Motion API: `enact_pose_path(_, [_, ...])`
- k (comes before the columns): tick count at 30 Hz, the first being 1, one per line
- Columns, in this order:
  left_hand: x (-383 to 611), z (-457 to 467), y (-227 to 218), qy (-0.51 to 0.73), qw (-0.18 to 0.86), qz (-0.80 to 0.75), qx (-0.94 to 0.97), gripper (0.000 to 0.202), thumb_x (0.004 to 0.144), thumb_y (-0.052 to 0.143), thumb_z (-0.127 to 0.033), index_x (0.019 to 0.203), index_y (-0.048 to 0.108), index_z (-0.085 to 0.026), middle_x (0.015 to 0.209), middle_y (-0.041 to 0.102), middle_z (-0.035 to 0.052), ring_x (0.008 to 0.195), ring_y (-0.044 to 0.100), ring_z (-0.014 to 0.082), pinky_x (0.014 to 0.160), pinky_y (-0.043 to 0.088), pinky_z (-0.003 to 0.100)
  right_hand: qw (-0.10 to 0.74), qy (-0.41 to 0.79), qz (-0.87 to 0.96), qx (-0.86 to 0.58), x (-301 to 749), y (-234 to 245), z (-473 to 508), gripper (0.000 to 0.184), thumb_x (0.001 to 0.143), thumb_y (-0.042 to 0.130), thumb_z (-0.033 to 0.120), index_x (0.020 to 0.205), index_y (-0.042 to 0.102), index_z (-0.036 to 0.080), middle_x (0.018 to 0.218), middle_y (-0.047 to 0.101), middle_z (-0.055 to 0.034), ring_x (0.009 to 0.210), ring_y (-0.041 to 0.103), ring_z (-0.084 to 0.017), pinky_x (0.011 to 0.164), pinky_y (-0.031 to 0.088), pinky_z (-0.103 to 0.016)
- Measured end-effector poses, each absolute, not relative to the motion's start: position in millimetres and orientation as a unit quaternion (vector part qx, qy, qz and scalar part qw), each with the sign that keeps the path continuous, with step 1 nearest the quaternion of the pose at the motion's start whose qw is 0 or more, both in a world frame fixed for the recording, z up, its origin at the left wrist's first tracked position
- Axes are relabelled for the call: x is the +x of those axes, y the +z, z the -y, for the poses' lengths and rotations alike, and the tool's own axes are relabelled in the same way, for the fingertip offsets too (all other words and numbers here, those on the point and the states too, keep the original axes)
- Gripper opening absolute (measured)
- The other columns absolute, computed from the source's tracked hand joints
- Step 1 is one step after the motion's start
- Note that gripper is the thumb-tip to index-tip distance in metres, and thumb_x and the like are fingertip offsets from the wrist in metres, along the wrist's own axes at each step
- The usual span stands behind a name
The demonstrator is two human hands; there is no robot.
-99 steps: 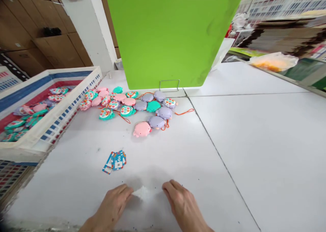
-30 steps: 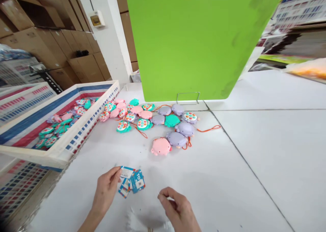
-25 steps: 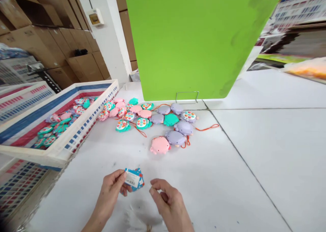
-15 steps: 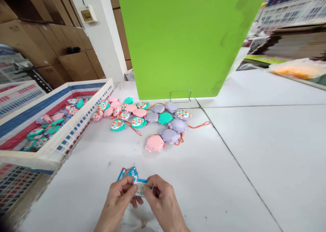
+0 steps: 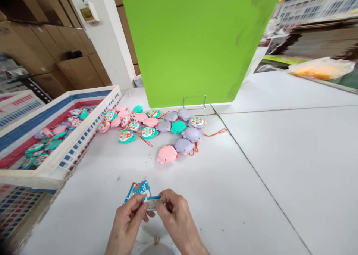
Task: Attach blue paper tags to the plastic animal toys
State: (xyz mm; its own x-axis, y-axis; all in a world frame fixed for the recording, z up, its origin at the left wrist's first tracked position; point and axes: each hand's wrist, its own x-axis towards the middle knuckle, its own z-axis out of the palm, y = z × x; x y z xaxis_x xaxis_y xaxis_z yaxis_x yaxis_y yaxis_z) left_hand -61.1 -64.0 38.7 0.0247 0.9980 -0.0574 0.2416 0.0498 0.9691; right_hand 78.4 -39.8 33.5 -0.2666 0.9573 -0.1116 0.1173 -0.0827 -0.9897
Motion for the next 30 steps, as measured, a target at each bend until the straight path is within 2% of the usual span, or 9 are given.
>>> enact_pose_path(7, [-58, 75, 33, 0.447, 0.339, -0.596, 0.574, 0.018, 0.080, 0.048, -0.033, 0.085, 0.061, -0.021, 0.070, 0.065, 0.0004, 0.063, 0.060, 0.0136, 0.060, 0.044, 0.020, 0.382, 0.543, 0.569, -0.485, 75, 39, 45, 0.021, 0.074, 0.042, 0.027, 0.057, 0.035, 0.018, 0.058, 0.035, 0.0050, 0.050, 0.026, -0.007, 0.046, 0.021, -0.023])
enact_pose_path(14, [-53, 75, 33, 0.476, 0.461, -0.567, 0.490, 0.023, 0.078, 0.052, -0.039, 0.080, 0.057, -0.017, 0.063, 0.062, 0.0007, 0.058, 0.057, 0.0136, 0.056, 0.044, 0.020, 0.397, 0.544, 0.562, -0.480, 75, 43, 52, 0.022, 0.075, 0.042, 0.028, 0.057, 0.032, 0.019, 0.055, 0.032, 0.0062, 0.049, 0.029, -0.007, 0.045, 0.022, -0.021])
enact_pose_path(21, [-54, 78, 27, 0.433, 0.418, -0.580, 0.549, 0.021, 0.080, 0.049, -0.038, 0.080, 0.058, -0.019, 0.064, 0.061, 0.0008, 0.059, 0.057, 0.0139, 0.056, 0.043, 0.019, 0.412, 0.541, 0.559, -0.474, 73, 42, 51, 0.019, 0.074, 0.042, 0.024, 0.058, 0.034, 0.019, 0.058, 0.035, 0.0052, 0.049, 0.033, -0.006, 0.046, 0.027, -0.021])
enact_pose_path(26, [-58, 80, 33, 0.416, 0.384, -0.571, 0.594, 0.022, 0.080, 0.048, -0.036, 0.079, 0.060, -0.018, 0.067, 0.061, 0.0015, 0.061, 0.055, 0.0132, 0.059, 0.041, 0.019, 0.397, 0.532, 0.573, -0.481, 76, 45, 50, 0.016, 0.074, 0.042, 0.023, 0.059, 0.037, 0.018, 0.059, 0.036, 0.0048, 0.051, 0.031, -0.007, 0.048, 0.026, -0.022])
enact_pose_path(30, [-66, 75, 41, 0.411, 0.502, -0.533, 0.544, 0.032, 0.081, 0.043, -0.042, 0.085, 0.062, -0.017, 0.073, 0.062, 0.0040, 0.066, 0.055, 0.0149, 0.060, 0.042, 0.021, 0.369, 0.547, 0.586, -0.469, 84, 46, 53, 0.018, 0.075, 0.042, 0.023, 0.060, 0.035, 0.018, 0.062, 0.036, 0.0046, 0.053, 0.027, -0.008, 0.049, 0.024, -0.022])
